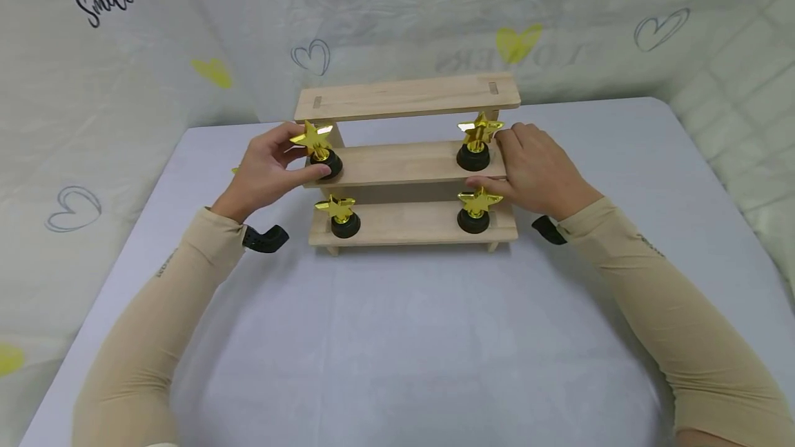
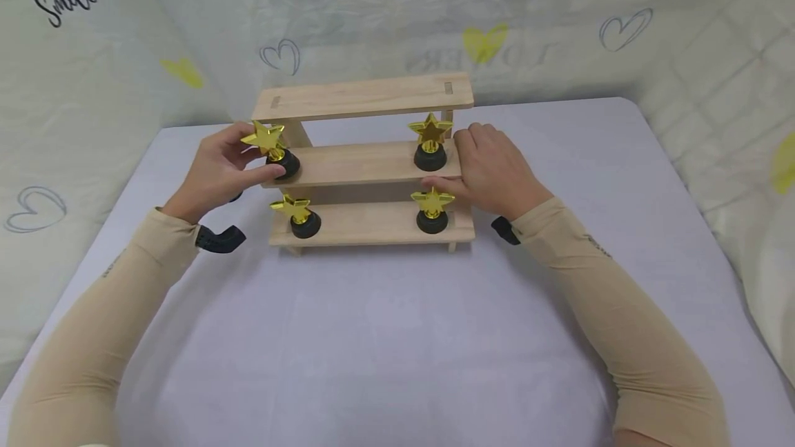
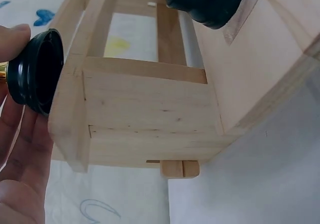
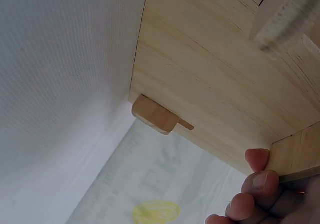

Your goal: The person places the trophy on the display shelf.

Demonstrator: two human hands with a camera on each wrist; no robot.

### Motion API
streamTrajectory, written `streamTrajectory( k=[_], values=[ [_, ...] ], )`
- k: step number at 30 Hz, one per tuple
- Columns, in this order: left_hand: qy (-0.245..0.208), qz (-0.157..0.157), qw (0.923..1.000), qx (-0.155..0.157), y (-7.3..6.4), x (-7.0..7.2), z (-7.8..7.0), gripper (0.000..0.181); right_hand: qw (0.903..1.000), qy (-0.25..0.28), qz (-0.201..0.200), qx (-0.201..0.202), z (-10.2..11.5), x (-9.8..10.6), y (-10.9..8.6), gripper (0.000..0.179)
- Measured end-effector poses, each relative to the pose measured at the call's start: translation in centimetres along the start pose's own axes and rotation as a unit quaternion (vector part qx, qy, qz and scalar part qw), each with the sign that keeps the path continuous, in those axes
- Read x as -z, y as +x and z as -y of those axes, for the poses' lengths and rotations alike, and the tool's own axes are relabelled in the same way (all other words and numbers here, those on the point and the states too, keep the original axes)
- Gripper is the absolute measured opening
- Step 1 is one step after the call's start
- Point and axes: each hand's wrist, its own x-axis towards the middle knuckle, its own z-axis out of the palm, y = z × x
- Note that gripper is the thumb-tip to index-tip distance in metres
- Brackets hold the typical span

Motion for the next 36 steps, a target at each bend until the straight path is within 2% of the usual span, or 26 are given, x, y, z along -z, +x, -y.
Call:
streamTrajectory(
  k=[4,10,17,28,36],
  values=[
    [0.009,0.008,0.9999,0.004,0.2,-0.3,0.3,0.041,1.0000,0.003,0.002,0.000,0.1,0.0,0.0,0.097],
    [0.014,0.013,0.9998,0.007,0.5,-0.7,0.6,0.044,1.0000,-0.001,-0.008,0.004,0.2,-0.1,0.0,0.109],
    [0.013,0.021,0.9994,0.024,0.6,-1.1,0.9,0.043,1.0000,0.003,-0.007,0.003,0.2,-0.2,0.0,0.108],
    [0.020,0.024,0.9995,0.000,0.8,-1.5,1.2,0.044,0.9998,0.002,-0.017,0.013,0.0,-0.2,-0.1,0.103],
    [0.026,0.024,0.9992,-0.017,0.8,-1.7,1.3,0.049,0.9996,0.002,-0.022,0.015,0.0,-0.3,-0.1,0.106]
  ],
)
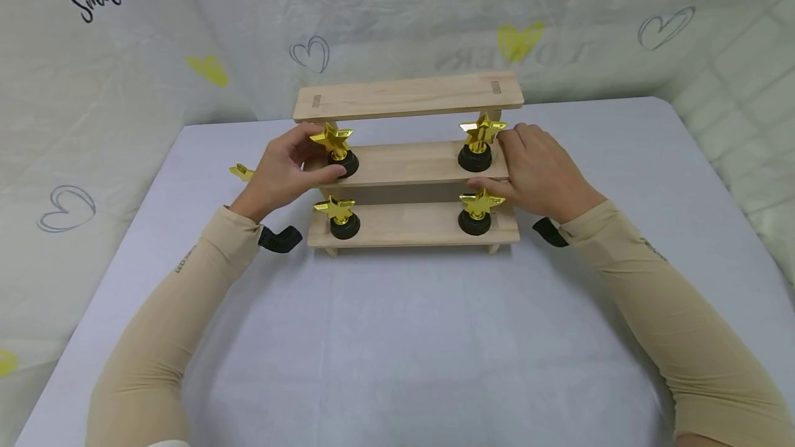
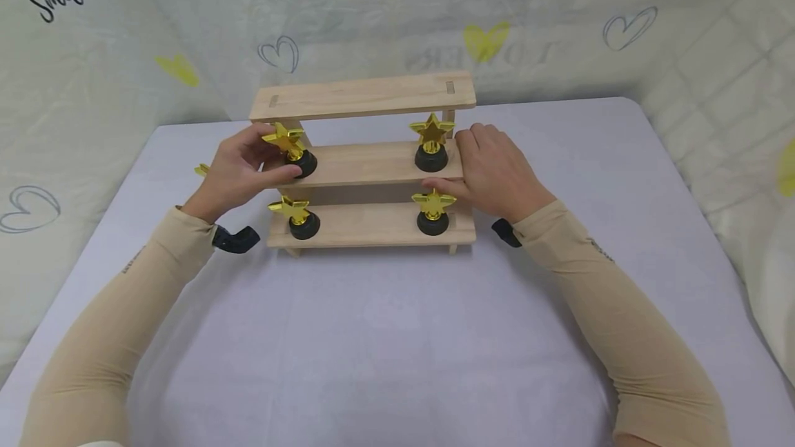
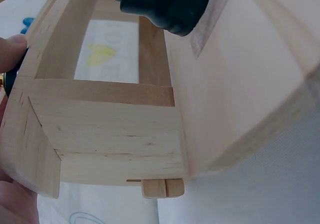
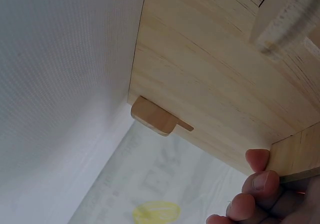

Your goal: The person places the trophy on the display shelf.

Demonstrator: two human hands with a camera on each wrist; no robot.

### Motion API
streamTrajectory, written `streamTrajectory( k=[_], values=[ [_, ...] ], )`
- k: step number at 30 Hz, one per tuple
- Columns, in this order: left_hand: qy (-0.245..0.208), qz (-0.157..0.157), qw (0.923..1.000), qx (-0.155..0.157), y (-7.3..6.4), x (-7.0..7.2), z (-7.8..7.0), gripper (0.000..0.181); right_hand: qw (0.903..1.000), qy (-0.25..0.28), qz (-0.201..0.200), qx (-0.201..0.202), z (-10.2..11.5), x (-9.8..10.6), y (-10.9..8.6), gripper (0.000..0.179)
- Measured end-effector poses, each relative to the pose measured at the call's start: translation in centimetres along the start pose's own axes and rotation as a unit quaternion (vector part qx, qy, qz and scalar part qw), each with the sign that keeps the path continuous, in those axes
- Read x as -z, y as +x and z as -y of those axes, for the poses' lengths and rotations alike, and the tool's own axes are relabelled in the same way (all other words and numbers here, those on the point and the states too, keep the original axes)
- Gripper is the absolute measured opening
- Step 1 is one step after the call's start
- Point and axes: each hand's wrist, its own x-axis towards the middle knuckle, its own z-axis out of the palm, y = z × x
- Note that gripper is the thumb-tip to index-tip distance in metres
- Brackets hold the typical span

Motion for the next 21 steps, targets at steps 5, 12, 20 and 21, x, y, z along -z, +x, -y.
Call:
streamTrajectory(
  k=[5,12,20,21],
  values=[
    [0.005,0.002,0.9999,0.009,0.06,-0.04,-0.08,0.048,1.0000,-0.001,0.000,-0.002,0.01,-0.03,-0.01,0.107],
    [0.035,0.003,0.9992,0.021,-0.22,0.18,-0.05,0.053,0.9999,0.002,0.011,-0.012,0.12,-0.03,-0.05,0.110],
    [0.032,-0.007,0.9989,0.032,-0.33,0.29,-0.28,0.050,0.9999,0.001,0.000,-0.012,0.24,0.09,-0.01,0.110],
    [0.036,-0.006,0.9987,0.036,-0.33,0.30,-0.34,0.049,1.0000,0.000,-0.002,-0.010,0.24,0.08,0.00,0.110]
  ],
)
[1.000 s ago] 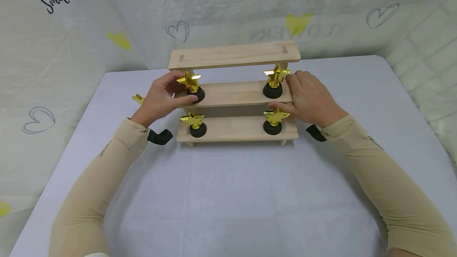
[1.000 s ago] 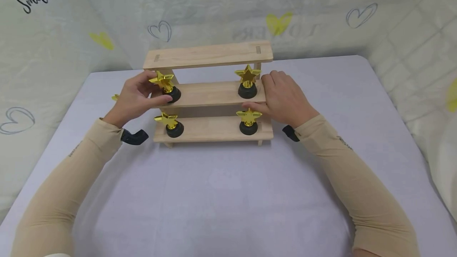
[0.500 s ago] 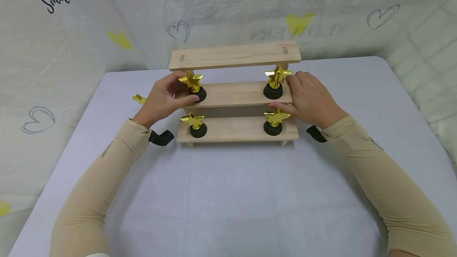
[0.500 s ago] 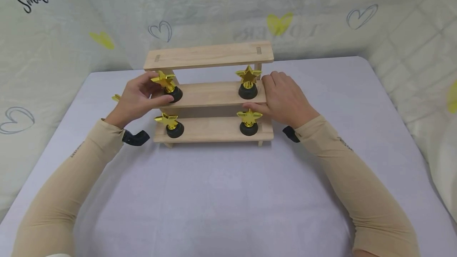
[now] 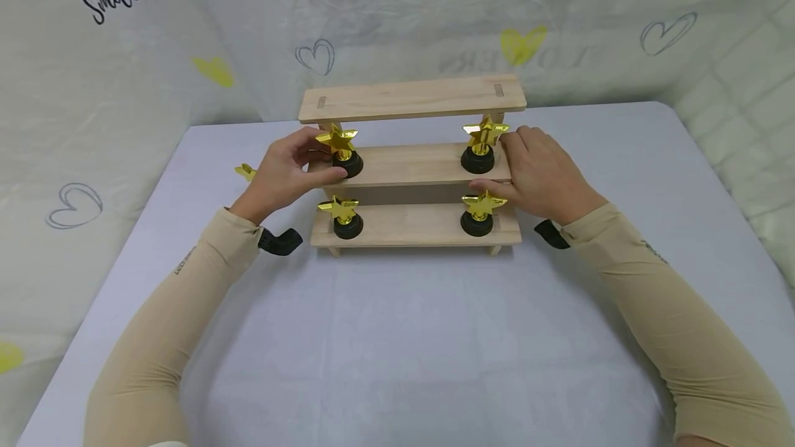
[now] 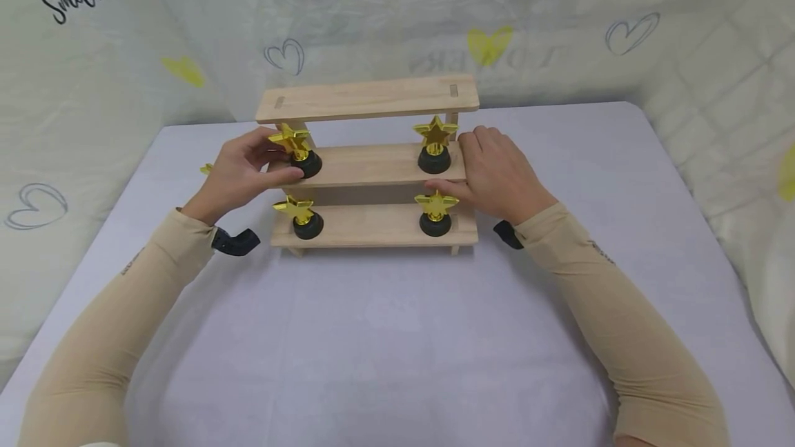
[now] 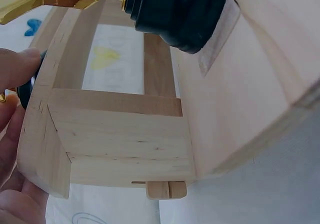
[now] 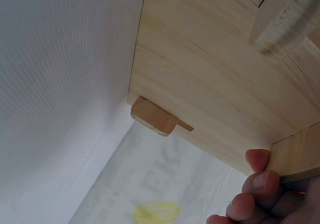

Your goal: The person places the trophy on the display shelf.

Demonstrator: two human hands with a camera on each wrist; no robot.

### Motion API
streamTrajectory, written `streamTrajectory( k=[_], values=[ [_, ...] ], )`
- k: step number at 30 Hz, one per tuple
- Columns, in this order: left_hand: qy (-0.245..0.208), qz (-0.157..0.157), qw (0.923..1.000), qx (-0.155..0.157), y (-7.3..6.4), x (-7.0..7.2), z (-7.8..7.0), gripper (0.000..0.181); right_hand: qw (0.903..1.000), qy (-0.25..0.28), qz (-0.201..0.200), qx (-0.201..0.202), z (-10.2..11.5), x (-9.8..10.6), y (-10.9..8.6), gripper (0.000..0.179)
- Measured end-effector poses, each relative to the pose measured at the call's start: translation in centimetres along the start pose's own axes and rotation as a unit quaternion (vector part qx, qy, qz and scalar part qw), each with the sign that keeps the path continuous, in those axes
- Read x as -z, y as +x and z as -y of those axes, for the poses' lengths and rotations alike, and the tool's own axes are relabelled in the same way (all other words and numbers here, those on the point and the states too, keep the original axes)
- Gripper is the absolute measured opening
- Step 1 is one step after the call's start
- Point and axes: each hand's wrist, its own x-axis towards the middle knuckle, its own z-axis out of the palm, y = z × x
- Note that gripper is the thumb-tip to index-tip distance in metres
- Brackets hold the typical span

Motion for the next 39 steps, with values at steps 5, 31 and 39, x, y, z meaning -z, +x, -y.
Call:
streamTrajectory(
  k=[5,31,39],
  values=[
    [0.015,0.001,0.9998,0.015,0.1,0.1,-0.1,0.049,0.9998,0.000,-0.013,0.013,0.0,-0.2,0.1,0.108],
    [0.057,-0.019,0.9982,0.003,-0.8,2.6,0.1,0.040,0.9999,0.000,0.014,0.006,-0.7,-0.7,0.4,0.104],
    [0.083,-0.079,0.9933,0.016,-2.2,6.0,0.3,0.037,0.9999,-0.008,0.003,0.014,-1.2,-0.9,0.4,0.101]
  ],
)
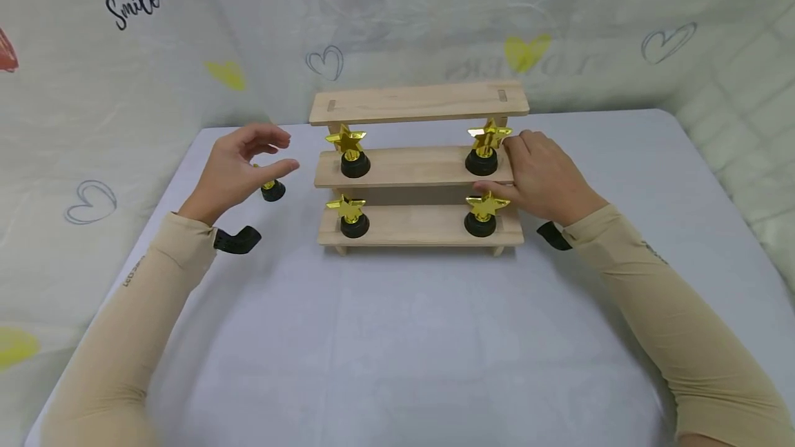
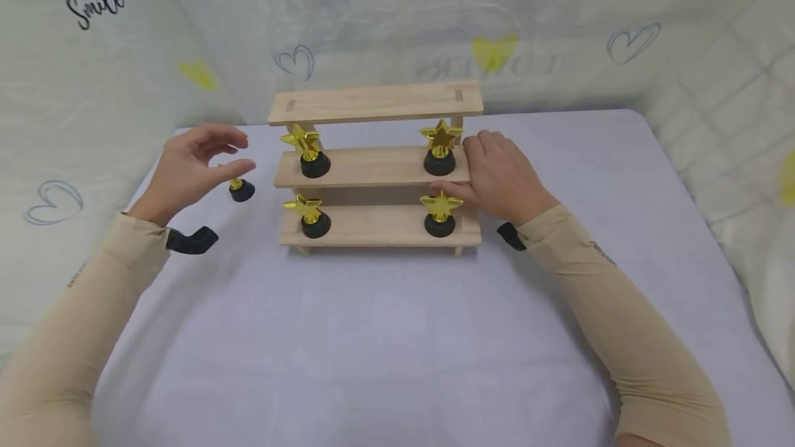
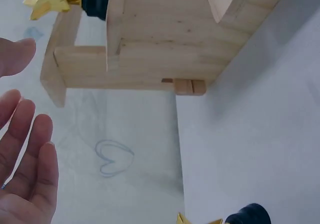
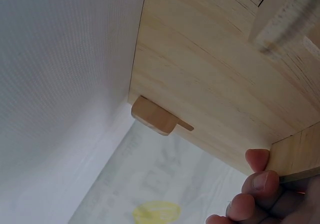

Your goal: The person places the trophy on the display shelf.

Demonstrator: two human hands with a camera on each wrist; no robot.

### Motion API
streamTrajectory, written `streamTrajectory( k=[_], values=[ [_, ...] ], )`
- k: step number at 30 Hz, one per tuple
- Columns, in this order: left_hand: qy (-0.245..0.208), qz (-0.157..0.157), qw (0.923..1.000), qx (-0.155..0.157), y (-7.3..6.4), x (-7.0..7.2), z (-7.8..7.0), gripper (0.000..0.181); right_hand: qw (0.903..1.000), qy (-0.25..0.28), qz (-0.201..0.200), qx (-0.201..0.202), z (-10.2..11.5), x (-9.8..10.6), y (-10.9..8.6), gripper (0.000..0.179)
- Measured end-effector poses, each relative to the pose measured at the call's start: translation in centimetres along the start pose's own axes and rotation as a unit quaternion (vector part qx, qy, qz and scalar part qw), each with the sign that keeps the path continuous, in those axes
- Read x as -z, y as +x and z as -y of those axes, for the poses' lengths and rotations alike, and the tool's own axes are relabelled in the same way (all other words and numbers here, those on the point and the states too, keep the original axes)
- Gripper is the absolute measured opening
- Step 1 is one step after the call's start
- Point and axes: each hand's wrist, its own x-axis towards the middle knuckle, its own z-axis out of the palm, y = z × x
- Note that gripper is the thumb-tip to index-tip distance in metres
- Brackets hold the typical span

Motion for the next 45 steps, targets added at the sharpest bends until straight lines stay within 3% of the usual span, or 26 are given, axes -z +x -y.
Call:
streamTrajectory(
  k=[6,11,19,33,45],
  values=[
    [0.007,-0.043,0.9986,0.030,-0.9,2.2,1.2,0.043,1.0000,-0.002,0.003,-0.003,0.0,0.0,0.0,0.100],
    [0.025,-0.063,0.9961,0.056,-1.6,3.6,2.8,0.045,0.9991,-0.001,0.034,-0.025,0.1,0.3,0.0,0.094],
    [0.007,-0.057,0.9940,0.093,-2.4,4.8,5.7,0.055,0.9976,0.005,0.056,-0.041,0.3,0.5,0.0,0.086],
    [0.003,-0.019,0.9849,0.172,-3.3,4.1,10.6,0.070,0.9994,0.007,0.028,-0.020,0.2,0.2,0.1,0.099],
    [-0.006,0.033,0.9753,0.218,-2.8,3.0,11.8,0.079,0.9999,0.012,0.000,-0.004,0.1,0.0,0.1,0.099]
  ],
)
